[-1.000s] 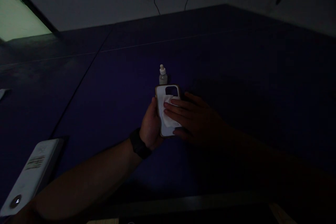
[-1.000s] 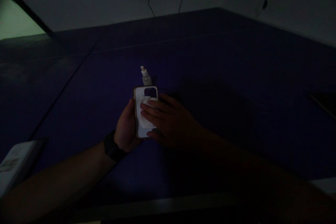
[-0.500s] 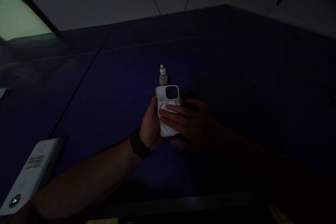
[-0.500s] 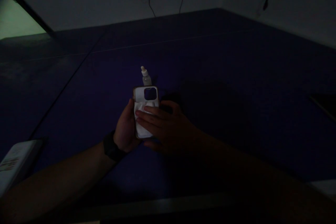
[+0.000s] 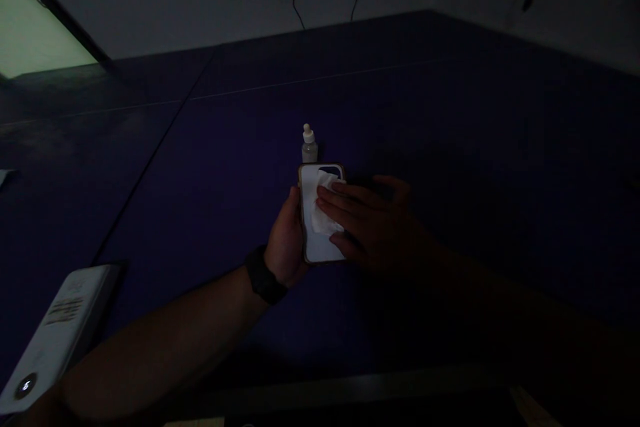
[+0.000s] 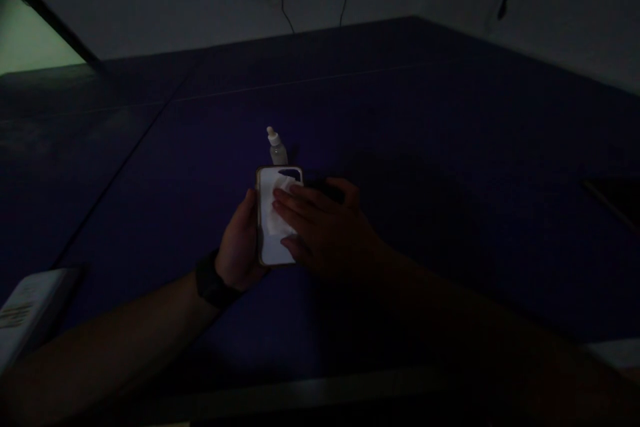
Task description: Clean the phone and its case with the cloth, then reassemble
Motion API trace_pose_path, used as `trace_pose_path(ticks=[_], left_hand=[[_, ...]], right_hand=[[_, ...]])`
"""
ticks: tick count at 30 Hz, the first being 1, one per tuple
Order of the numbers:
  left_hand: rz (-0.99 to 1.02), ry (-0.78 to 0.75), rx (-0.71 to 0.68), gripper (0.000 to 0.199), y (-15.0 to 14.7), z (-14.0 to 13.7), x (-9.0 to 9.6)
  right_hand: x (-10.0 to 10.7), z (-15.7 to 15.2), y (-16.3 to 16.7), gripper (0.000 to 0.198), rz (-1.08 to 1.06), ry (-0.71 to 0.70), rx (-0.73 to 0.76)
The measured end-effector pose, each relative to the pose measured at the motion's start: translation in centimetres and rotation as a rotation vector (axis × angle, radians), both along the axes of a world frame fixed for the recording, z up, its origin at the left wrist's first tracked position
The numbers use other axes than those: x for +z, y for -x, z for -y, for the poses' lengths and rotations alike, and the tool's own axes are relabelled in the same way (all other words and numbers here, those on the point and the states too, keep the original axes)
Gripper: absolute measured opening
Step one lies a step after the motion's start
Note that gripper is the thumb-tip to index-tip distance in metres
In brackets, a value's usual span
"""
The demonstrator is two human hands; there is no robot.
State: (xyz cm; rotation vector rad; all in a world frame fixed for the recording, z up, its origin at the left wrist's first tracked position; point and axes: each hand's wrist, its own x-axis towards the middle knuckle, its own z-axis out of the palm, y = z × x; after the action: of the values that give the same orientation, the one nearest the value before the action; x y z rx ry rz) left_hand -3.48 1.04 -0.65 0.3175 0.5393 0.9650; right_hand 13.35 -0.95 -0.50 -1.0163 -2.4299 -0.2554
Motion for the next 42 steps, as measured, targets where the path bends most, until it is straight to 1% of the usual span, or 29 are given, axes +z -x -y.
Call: trace_pose_path(ticks=[2, 4, 5, 8, 10, 14, 16, 18, 19, 23, 24, 27, 28, 31, 33, 36, 38, 40, 42], left_hand=[[-0.006, -0.003, -0.018, 0.056, 0.0, 0.0, -0.1], [-0.019, 0.009, -0.04, 0.058, 0.0, -0.1, -0.2], [-0.024, 0.011, -0.042, 0.058, -0.1, -0.1, -0.2], [-0.011, -0.019, -0.007, 0.056, -0.1, -0.1, -0.1], [0.003, -0.03, 0.007, 0.054, -0.1, 0.0, -0.1], [-0.004, 0.022, -0.032, 0.058, 0.0, -0.1, -0.2], [0.004, 0.032, -0.007, 0.058, 0.0, -0.1, -0.3], [0.015, 0.02, 0.018, 0.057, 0.0, -0.1, -0.3], [0.017, 0.009, 0.016, 0.057, 0.0, -0.1, -0.4], [-0.004, -0.024, -0.013, 0.055, 0.0, -0.1, -0.6], [-0.007, -0.029, -0.001, 0.054, -0.1, 0.0, -0.6], [-0.005, -0.039, 0.038, 0.053, -0.1, 0.1, -0.5], [-0.003, -0.035, 0.037, 0.054, 0.0, 0.1, -0.4], [-0.014, -0.012, -0.001, 0.056, 0.0, 0.2, -0.3], [-0.033, -0.024, -0.014, 0.056, -0.1, 0.2, -0.2], [-0.055, -0.119, -0.013, 0.054, -0.4, 0.4, 0.1], [-0.058, -0.178, -0.019, 0.053, -0.6, 0.6, 0.3], [-0.059, -0.2, -0.029, 0.054, -0.7, 0.7, 0.4], [-0.064, -0.192, -0.044, 0.057, -0.7, 0.7, 0.4]], right_hand=[[0.0, 0.0, -0.1, 0.042, -0.004, -0.006, 0.048], [-0.1, 0.1, 0.0, 0.046, 0.022, 0.006, 0.105], [-0.1, 0.1, 0.1, 0.048, 0.035, 0.011, 0.107], [-0.2, 0.1, 0.2, 0.05, 0.043, 0.022, -0.001], [-0.2, 0.1, 0.2, 0.049, 0.031, 0.02, -0.021], [-0.2, 0.0, 0.2, 0.049, 0.053, 0.031, 0.125], [-0.2, 0.1, 0.2, 0.05, 0.045, 0.034, 0.1], [-0.2, 0.1, 0.2, 0.047, 0.012, 0.022, 0.039], [-0.1, 0.1, 0.1, 0.045, 0.0, 0.017, 0.035], [-0.2, 0.0, -0.1, 0.041, -0.009, 0.022, 0.157], [-0.2, -0.1, -0.1, 0.041, -0.013, 0.021, 0.154], [-0.4, -0.1, 0.0, 0.044, -0.018, 0.016, 0.038], [-0.5, -0.1, 0.0, 0.045, -0.006, 0.024, 0.02], [-0.5, 0.0, 0.1, 0.052, 0.059, 0.058, 0.107], [-0.4, 0.1, 0.2, 0.054, 0.075, 0.058, 0.116], [-0.1, 0.2, 0.2, 0.055, 0.047, 0.02, -0.032], [0.1, 0.2, 0.2, 0.056, 0.039, -0.001, -0.094], [0.2, 0.1, 0.2, 0.059, 0.042, 0.004, -0.085], [0.3, 0.1, 0.1, 0.064, 0.061, 0.034, -0.014]])
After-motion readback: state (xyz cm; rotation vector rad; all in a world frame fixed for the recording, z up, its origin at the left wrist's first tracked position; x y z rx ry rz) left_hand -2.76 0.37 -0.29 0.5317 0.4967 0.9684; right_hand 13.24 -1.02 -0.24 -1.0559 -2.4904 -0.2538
